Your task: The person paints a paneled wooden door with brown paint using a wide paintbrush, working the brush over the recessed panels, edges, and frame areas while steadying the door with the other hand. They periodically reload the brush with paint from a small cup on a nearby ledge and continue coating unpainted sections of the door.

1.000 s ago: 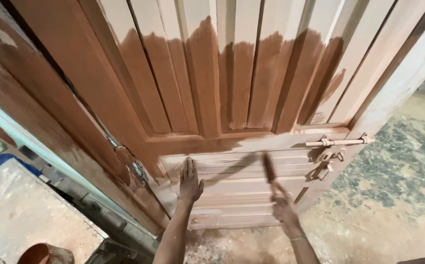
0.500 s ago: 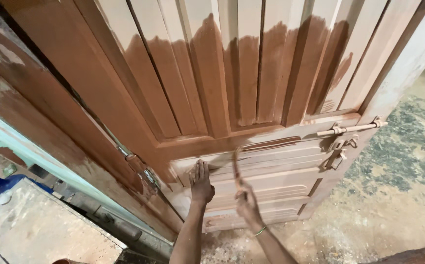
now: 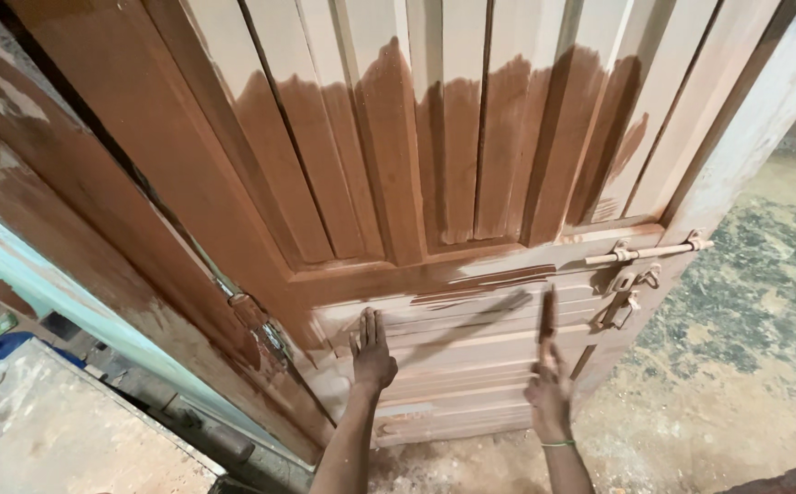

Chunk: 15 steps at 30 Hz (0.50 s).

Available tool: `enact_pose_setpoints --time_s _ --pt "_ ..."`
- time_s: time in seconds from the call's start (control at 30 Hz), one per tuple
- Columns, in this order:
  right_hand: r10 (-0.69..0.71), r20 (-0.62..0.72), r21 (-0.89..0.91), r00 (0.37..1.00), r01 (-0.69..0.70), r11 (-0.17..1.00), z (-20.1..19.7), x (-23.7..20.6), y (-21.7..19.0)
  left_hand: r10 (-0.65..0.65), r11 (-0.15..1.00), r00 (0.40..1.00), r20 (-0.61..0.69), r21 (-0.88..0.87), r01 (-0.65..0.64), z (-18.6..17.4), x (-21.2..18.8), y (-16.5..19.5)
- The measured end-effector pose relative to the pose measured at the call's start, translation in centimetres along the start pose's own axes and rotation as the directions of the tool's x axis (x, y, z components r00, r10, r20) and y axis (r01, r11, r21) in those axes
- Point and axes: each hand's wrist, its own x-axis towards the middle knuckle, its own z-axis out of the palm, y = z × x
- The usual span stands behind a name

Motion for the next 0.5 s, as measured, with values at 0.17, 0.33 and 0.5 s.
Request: enact_pose_setpoints --time_s 0.17,0.33,0.5 --pt "-0.046 -0.087 -0.012 0.995 0.045 0.999 1.1 0.7 -0.8 0.001 1.000 1.000 -0.027 0.025 0.000 0.3 0.0 0.2" --pt "0.099 0.141 -0.290 0.985 -0.054 0.956 6.9 -0.9 2.7 -0.044 0.999 0.999 0.029 -0.001 0.044 0.4 0.0 0.4" --pt "0.257 0.415 -0.250 0.873 -0.161 0.955 8.3 -3.6 5.2 -0.045 0.999 0.999 -0.014 -0.017 0.045 0.5 -0.1 0.4"
